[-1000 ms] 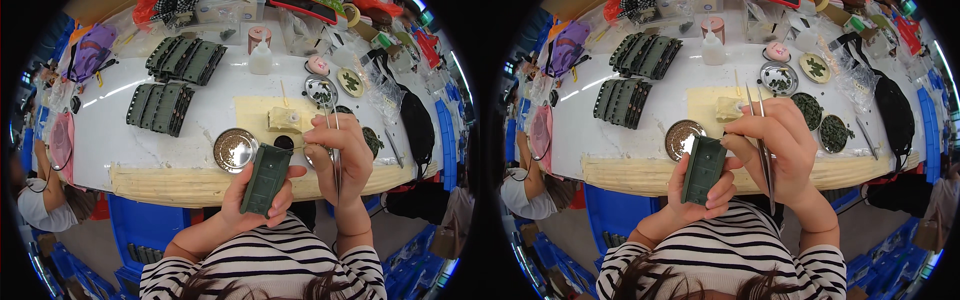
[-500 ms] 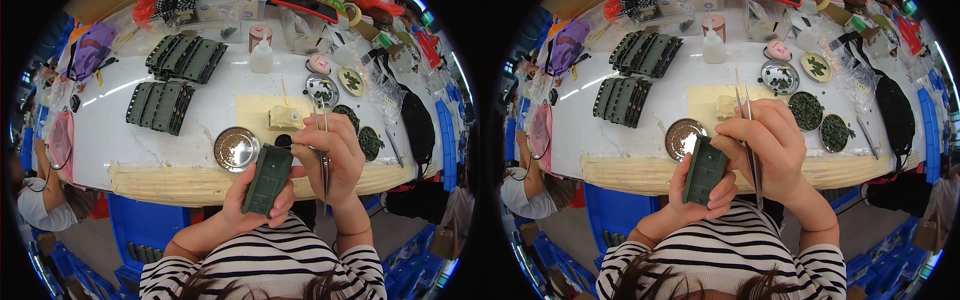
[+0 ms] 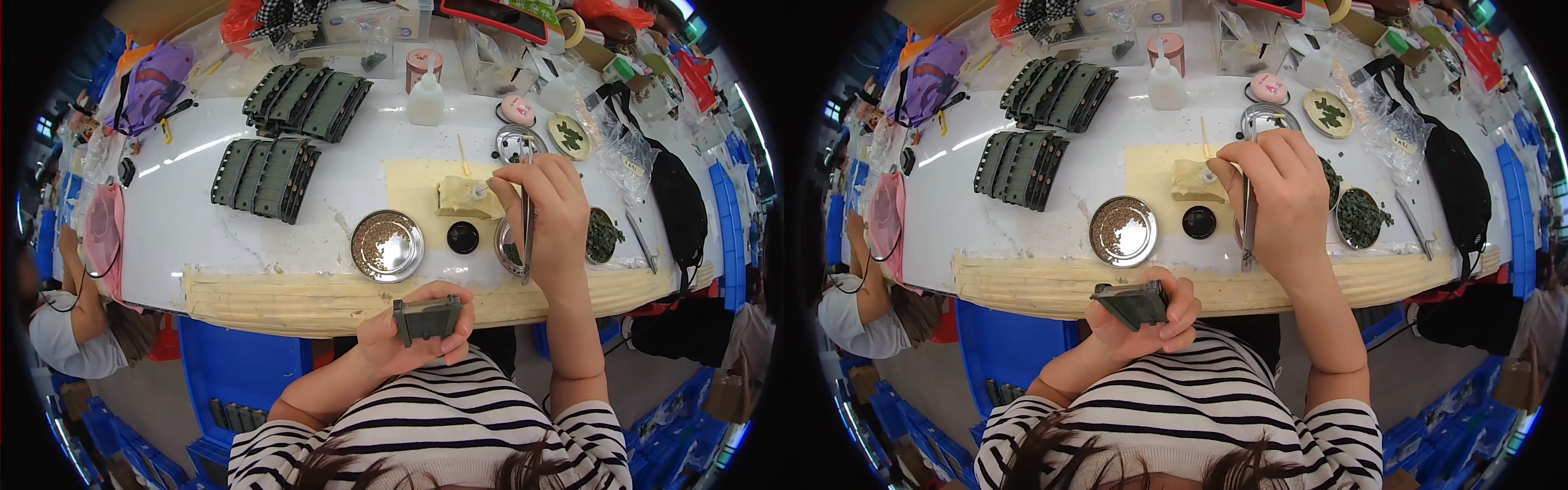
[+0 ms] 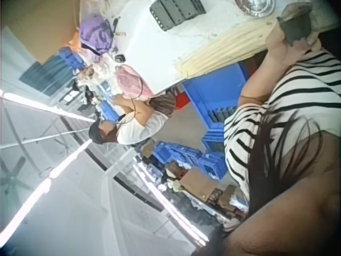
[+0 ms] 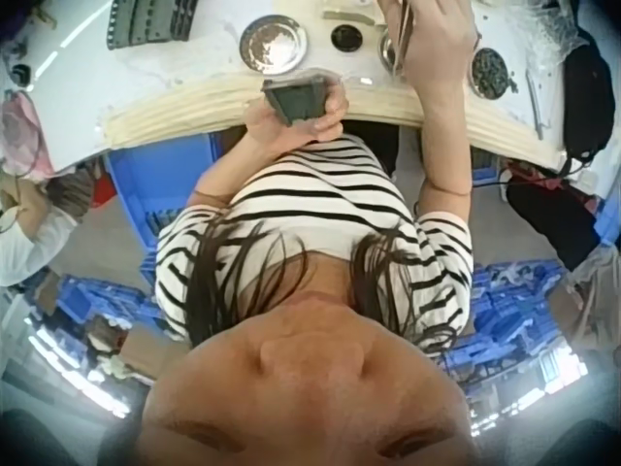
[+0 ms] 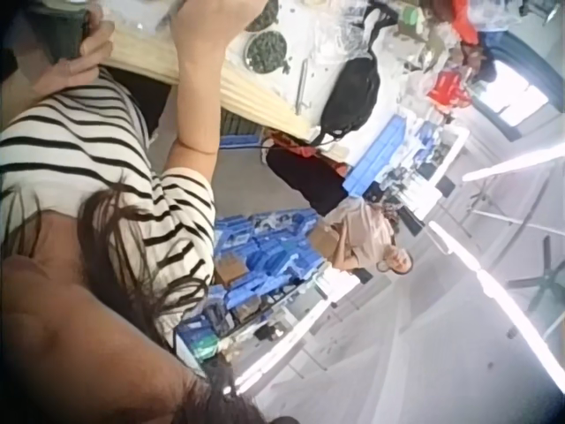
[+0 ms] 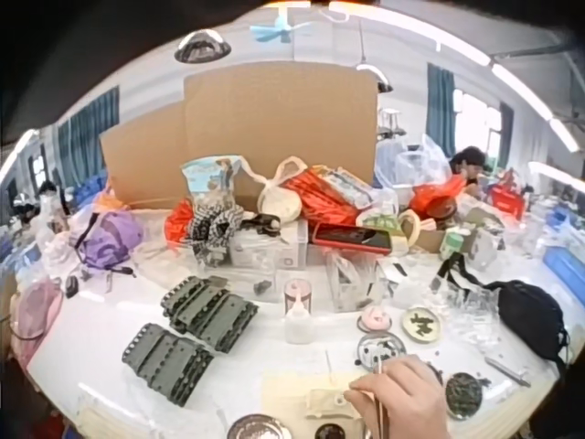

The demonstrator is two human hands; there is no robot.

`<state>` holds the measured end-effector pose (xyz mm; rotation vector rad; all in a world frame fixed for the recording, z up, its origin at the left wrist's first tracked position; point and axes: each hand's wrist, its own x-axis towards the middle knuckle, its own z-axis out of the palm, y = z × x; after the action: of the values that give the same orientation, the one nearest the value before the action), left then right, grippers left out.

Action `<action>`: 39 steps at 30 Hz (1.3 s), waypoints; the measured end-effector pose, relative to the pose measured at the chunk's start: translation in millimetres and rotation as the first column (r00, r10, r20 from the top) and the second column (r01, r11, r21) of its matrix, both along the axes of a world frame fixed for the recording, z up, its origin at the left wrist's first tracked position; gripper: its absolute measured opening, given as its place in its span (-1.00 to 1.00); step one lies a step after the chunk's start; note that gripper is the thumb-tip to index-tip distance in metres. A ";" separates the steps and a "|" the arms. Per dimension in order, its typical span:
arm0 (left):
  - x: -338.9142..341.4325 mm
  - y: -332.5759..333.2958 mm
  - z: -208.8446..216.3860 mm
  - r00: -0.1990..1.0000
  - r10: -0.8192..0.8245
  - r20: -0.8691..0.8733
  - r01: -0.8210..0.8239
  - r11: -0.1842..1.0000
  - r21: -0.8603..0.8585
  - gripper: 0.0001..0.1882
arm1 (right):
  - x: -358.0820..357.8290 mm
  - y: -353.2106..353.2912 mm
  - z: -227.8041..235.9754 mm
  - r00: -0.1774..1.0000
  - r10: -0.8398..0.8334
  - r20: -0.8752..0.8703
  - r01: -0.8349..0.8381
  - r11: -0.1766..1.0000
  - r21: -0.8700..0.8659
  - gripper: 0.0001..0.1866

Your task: Assembling a small plastic model of a military tank using precision tools at a workbench.

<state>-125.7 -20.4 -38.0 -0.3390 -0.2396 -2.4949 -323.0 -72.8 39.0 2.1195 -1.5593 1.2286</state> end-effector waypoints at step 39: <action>1.5 1.8 17.2 0.971 0.003 0.239 0.004 1.000 -0.029 -0.18 | -85.5 65.2 25.5 0.977 -0.135 0.165 0.098 0.972 0.215 -0.22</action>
<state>-124.2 -18.6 -20.8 -0.0486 -0.3732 -2.5331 -408.5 -7.5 64.4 2.0475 -1.9366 1.2981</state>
